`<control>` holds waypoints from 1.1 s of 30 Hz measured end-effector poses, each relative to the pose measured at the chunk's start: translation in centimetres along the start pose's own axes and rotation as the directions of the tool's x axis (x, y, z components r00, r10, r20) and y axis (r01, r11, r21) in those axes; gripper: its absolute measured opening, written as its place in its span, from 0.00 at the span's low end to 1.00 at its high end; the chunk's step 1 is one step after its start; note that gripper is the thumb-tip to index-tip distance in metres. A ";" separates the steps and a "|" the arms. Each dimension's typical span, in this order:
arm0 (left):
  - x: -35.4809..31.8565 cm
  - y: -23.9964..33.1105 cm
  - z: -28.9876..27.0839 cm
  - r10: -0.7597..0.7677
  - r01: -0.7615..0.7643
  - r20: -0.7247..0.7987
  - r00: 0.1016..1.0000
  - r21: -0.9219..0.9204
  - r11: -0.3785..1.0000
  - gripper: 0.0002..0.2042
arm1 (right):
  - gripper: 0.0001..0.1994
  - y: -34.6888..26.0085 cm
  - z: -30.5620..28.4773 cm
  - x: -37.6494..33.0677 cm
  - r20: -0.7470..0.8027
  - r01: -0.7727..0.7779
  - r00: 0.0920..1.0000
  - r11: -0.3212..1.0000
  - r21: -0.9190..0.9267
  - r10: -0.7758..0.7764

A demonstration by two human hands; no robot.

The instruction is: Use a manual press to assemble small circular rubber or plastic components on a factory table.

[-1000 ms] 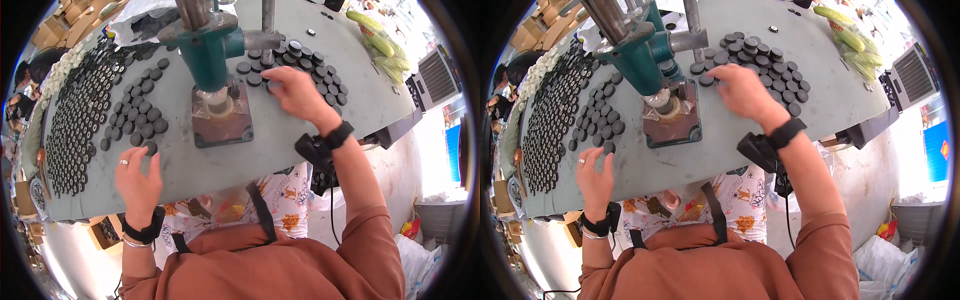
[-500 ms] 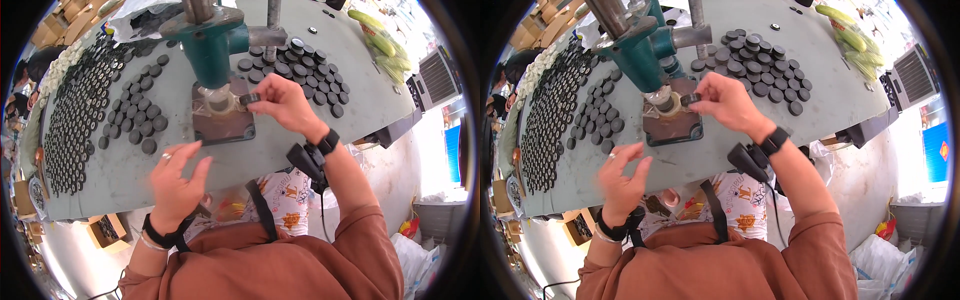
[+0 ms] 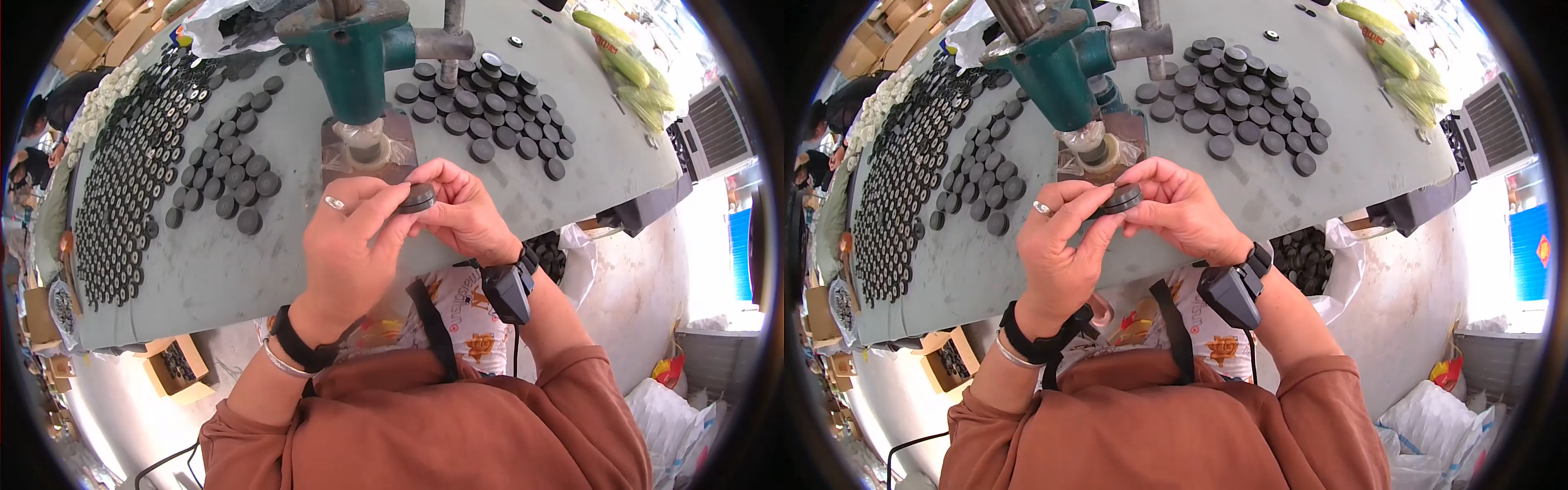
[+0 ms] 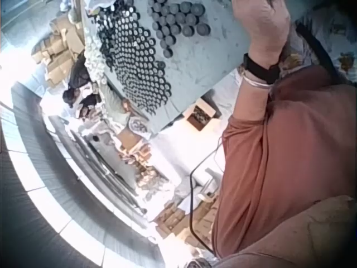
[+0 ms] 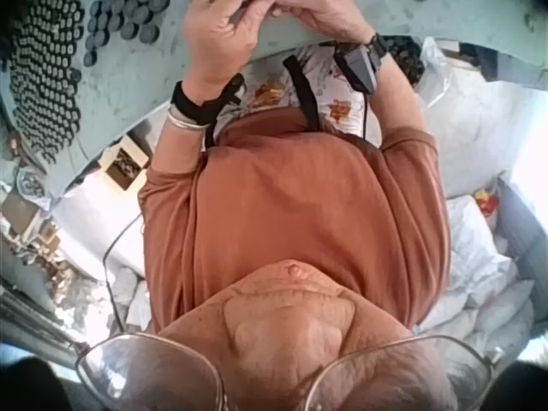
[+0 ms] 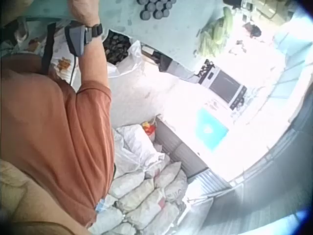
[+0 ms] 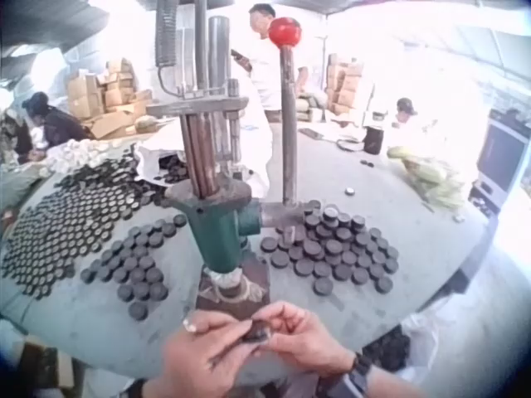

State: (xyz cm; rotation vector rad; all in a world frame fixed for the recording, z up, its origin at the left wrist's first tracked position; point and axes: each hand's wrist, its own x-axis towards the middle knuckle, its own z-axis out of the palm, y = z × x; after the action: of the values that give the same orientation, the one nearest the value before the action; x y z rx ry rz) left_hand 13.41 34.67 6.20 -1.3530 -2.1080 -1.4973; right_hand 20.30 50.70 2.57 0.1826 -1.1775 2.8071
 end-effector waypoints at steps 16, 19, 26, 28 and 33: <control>-1.3 -1.2 0.1 -0.377 0.444 0.240 0.895 -0.378 0.812 0.13 | 0.12 -0.9 1.8 -1.6 -0.120 0.133 0.960 0.790 -0.599 -0.252; -1.3 -0.9 0.3 -0.439 0.542 0.321 0.839 -0.425 0.725 0.14 | 0.12 -0.8 2.1 -1.7 -0.062 0.178 0.934 0.611 -0.771 -0.351; -1.0 -0.7 0.9 -0.412 0.625 0.475 0.777 -0.514 0.587 0.15 | 0.13 -1.2 2.5 -2.1 0.008 0.200 0.912 0.430 -0.880 -0.409; -1.2 -0.9 1.1 -0.414 0.642 0.490 0.767 -0.576 0.506 0.15 | 0.13 -1.2 2.8 -2.1 0.032 0.209 0.906 0.382 -0.900 -0.421; -1.7 -1.2 0.2 -0.466 0.655 0.459 0.756 -0.527 0.542 0.16 | 0.13 -0.8 2.1 -2.3 0.018 0.205 0.903 0.394 -0.896 -0.429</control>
State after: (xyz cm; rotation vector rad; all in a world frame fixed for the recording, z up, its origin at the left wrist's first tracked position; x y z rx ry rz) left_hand 13.45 33.84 4.26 -1.1085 -2.4420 -2.7014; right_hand 22.82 49.62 4.26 -0.0003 -2.0773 1.4954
